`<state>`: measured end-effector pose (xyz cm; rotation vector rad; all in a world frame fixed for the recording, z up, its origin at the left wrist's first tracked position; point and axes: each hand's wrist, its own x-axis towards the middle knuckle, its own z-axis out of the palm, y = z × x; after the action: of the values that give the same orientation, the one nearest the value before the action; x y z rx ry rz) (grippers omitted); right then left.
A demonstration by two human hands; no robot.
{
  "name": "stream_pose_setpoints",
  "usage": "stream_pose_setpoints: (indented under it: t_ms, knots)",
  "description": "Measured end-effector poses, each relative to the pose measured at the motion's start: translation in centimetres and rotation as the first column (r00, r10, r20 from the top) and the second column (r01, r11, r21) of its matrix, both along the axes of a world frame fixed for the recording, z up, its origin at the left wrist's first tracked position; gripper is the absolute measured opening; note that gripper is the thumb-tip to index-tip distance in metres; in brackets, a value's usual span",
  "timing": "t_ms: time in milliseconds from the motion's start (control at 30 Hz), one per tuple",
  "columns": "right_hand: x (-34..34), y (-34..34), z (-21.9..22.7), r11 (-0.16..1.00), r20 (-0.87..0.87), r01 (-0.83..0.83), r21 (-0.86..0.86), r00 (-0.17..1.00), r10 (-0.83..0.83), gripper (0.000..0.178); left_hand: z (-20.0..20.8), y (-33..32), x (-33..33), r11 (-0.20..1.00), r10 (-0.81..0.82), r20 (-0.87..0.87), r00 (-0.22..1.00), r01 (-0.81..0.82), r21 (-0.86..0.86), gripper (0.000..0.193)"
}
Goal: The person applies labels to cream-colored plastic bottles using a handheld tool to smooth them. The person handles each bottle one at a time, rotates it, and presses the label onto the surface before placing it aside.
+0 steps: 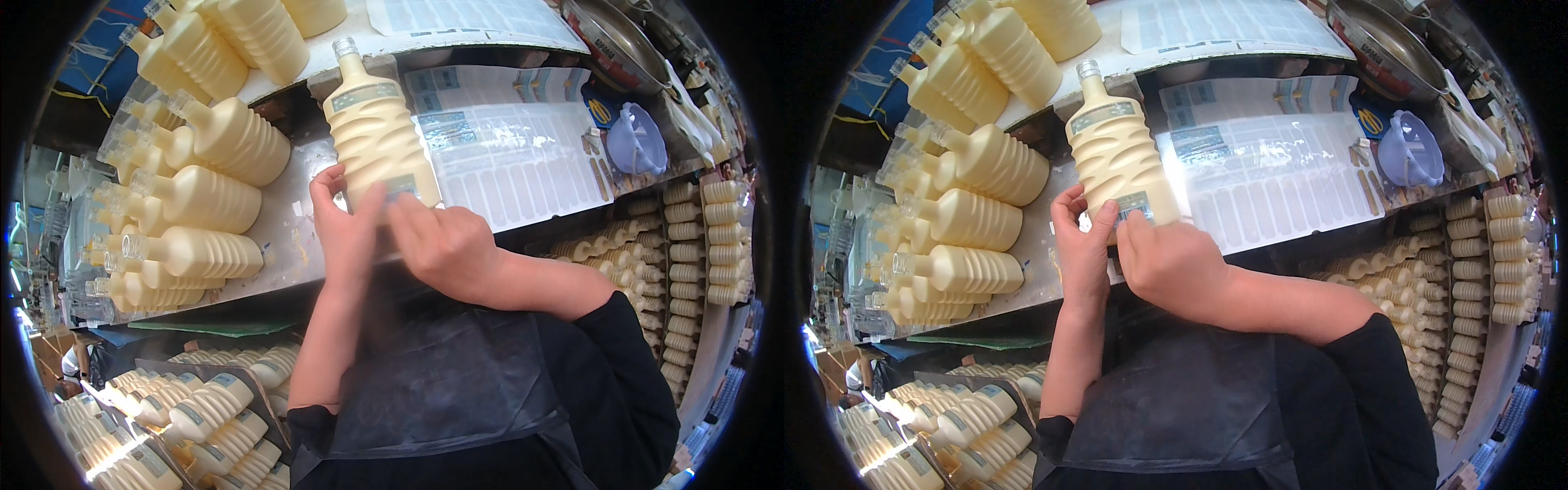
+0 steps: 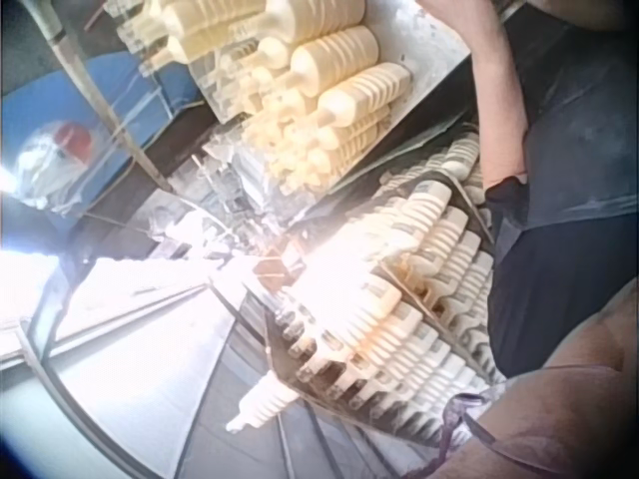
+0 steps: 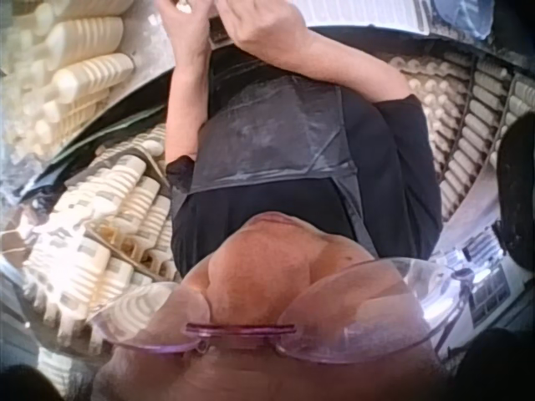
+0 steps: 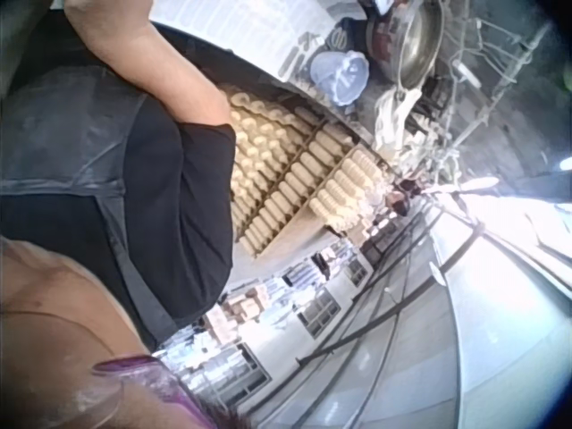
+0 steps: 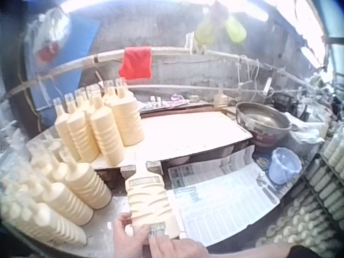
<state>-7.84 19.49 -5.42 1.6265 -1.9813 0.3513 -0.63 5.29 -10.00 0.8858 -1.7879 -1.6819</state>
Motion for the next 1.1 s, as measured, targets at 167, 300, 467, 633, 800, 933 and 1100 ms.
stream_pose_setpoints:
  t_ms: [167,300,467,633,800,933,1100]
  knots:
    - [-0.7,3.3,0.3,0.987,0.123,-0.107,0.123,0.988,0.092,0.022,-0.8,0.2,0.4,1.000,-0.012,-0.051,0.999,0.012,-0.001,0.059]
    - [-3.9,3.4,-1.3,0.996,0.654,0.011,-0.089,0.755,0.050,0.030,-1.1,0.7,1.0,0.996,-0.031,-0.170,0.985,0.046,0.083,0.059]
    - [-5.4,0.9,-2.6,0.964,0.960,0.211,0.162,0.190,-0.203,0.069,-1.5,1.5,0.7,0.999,-0.015,-0.149,0.989,0.021,0.041,0.063]
    - [-5.9,0.3,-3.4,0.964,0.979,0.188,0.186,0.049,-0.198,0.071,-1.1,2.0,0.5,1.000,-0.007,-0.131,0.991,0.010,0.026,0.069]
    - [-6.0,0.5,-3.2,0.972,0.988,0.179,0.152,0.005,-0.155,0.069,-1.4,2.0,0.5,0.999,-0.007,-0.155,0.988,0.013,0.037,0.071]
    - [-5.9,0.4,-2.9,0.971,0.988,0.188,0.151,0.012,-0.156,0.071,-1.1,2.0,0.5,0.997,-0.001,-0.165,0.986,0.013,0.070,0.069]
    - [-5.9,0.3,-3.1,0.969,0.988,0.191,0.154,0.003,-0.158,0.072,-1.4,1.8,0.7,0.997,0.000,-0.175,0.985,0.013,0.071,0.069]
